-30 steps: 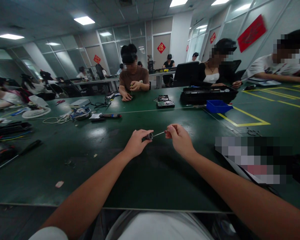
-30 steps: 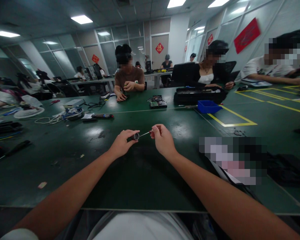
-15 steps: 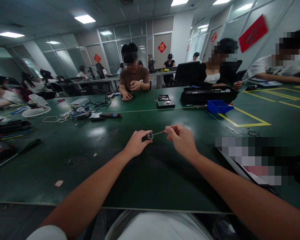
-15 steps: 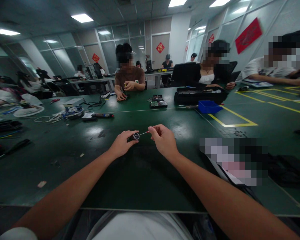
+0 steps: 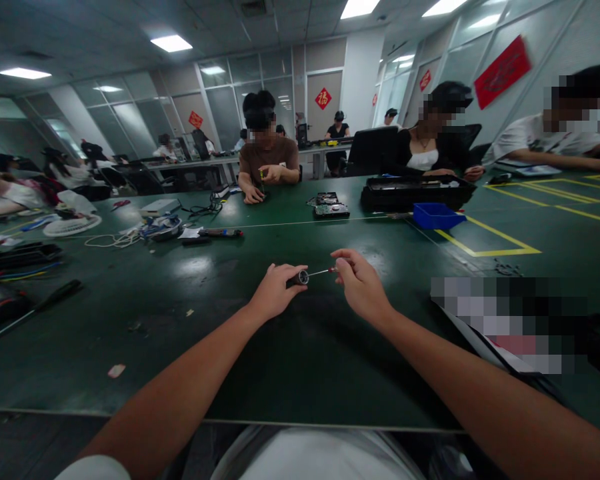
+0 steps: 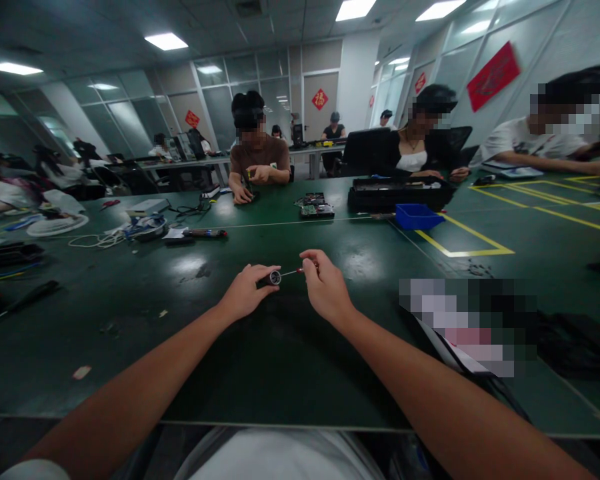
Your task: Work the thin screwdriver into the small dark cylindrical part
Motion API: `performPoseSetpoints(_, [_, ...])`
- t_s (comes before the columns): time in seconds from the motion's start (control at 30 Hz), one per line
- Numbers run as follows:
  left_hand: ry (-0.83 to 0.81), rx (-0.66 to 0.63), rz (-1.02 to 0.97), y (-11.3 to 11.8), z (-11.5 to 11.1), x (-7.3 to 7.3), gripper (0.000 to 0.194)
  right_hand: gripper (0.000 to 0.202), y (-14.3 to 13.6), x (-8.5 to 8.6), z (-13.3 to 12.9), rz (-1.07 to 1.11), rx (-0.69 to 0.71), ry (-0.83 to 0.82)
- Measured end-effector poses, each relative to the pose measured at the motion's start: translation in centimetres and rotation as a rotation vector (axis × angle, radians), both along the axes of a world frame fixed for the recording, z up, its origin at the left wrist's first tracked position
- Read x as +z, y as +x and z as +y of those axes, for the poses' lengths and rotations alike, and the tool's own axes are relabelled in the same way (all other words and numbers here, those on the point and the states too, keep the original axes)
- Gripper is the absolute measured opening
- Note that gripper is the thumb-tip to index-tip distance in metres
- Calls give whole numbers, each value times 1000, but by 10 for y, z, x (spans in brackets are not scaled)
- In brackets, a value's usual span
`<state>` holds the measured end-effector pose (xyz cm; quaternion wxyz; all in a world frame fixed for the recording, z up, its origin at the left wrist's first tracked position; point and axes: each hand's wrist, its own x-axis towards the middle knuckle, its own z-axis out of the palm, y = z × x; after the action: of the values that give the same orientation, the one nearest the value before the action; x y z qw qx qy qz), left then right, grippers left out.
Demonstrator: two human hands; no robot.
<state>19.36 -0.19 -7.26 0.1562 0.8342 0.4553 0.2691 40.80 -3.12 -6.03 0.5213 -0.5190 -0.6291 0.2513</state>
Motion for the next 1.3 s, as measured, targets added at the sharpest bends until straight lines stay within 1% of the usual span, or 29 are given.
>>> performPoseSetpoints(0.07, [0,14,-1,0,0,0,45,35,0,-1,-1,-2,35,-4])
performPoseSetpoints(0.13, [-4,25,2,-1,1,-1,44,39,0,-2,-1,-35,42,3])
performPoseSetpoints(0.2, [-2,27,-1,-1,3,-2,44,37,0,-4,0,-49,32,13])
performPoseSetpoints(0.27, [7,32,-13,-2,4,-2,45,34,-2,-5,1,4,17,18])
performPoseSetpoints(0.37, [22,51,-39,-2,4,-2,45,26,-4,-8,6,172,15,3])
performPoseSetpoints(0.43, [29,44,-66,-2,3,0,45,23,-4,-9,10,320,40,-42])
performPoseSetpoints(0.5, [40,18,-91,-1,2,2,44,23,-2,-11,15,503,82,-143])
performPoseSetpoints(0.57, [51,2,-97,-1,2,3,44,24,1,-13,20,664,142,-297])
performPoseSetpoints(0.6, [53,3,-91,-1,2,3,43,25,2,-13,21,697,144,-331])
performPoseSetpoints(0.63, [52,7,-83,-1,2,3,43,25,3,-14,23,703,135,-330])
performPoseSetpoints(0.73, [30,11,-60,-2,3,2,42,25,4,-16,24,642,70,-230])
performPoseSetpoints(0.83, [28,6,-57,-2,2,1,43,29,0,-16,21,532,21,-131])
performPoseSetpoints(0.97, [41,11,-49,-1,1,3,42,31,-3,-14,15,346,41,-55])
performPoseSetpoints(1.07, [40,23,-35,-1,1,3,42,30,-3,-12,12,257,36,-3])
performPoseSetpoints(1.13, [40,29,-36,-1,1,3,42,29,-3,-13,12,227,34,25])
performPoseSetpoints(1.3, [60,30,-52,-1,3,2,41,27,-3,-13,12,216,40,28])
